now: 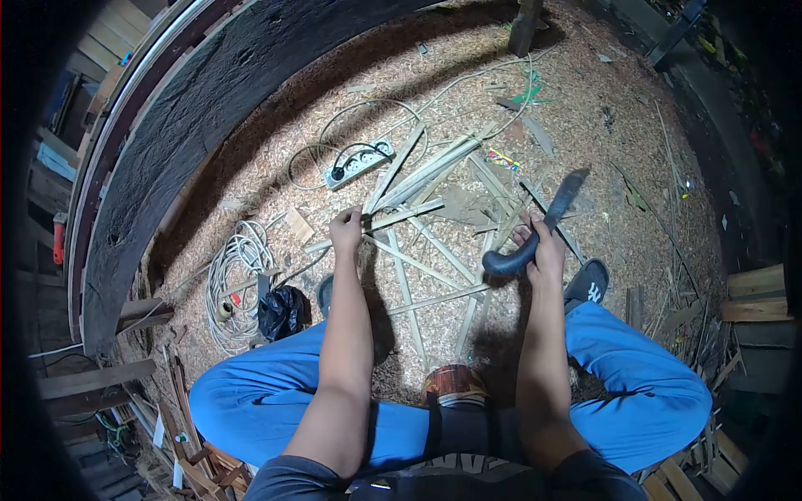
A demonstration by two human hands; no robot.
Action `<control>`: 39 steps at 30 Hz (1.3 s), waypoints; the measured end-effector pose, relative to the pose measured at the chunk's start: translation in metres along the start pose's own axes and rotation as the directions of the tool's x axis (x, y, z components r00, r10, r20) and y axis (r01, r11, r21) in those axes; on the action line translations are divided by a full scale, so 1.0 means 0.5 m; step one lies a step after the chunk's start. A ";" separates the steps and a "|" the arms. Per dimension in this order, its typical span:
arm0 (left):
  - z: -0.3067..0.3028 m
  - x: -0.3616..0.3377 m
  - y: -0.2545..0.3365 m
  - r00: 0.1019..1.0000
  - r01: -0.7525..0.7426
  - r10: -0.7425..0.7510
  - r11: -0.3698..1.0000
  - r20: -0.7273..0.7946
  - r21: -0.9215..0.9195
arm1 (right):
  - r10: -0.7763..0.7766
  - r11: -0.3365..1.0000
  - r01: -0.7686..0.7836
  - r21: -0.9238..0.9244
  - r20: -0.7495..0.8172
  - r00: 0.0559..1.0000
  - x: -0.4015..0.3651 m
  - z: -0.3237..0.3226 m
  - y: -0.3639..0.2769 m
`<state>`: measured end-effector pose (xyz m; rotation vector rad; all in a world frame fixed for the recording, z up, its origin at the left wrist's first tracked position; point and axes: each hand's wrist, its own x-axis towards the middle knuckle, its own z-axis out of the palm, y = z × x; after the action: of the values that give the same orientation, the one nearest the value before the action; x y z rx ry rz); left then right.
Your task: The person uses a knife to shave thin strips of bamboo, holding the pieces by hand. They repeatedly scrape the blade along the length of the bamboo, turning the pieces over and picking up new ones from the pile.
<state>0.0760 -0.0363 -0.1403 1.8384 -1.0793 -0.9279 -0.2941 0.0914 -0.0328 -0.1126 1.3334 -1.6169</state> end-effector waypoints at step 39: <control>0.324 -0.271 0.063 0.675 -0.014 -0.125 0.983 0.727 0.182 | 0.096 0.793 0.017 -0.609 0.153 0.983 0.036 -0.190 0.067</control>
<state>-0.1253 0.0338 -0.1536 1.6440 -1.6315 -1.7585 -0.3407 0.1476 -0.1047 -0.6031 1.6578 -1.0524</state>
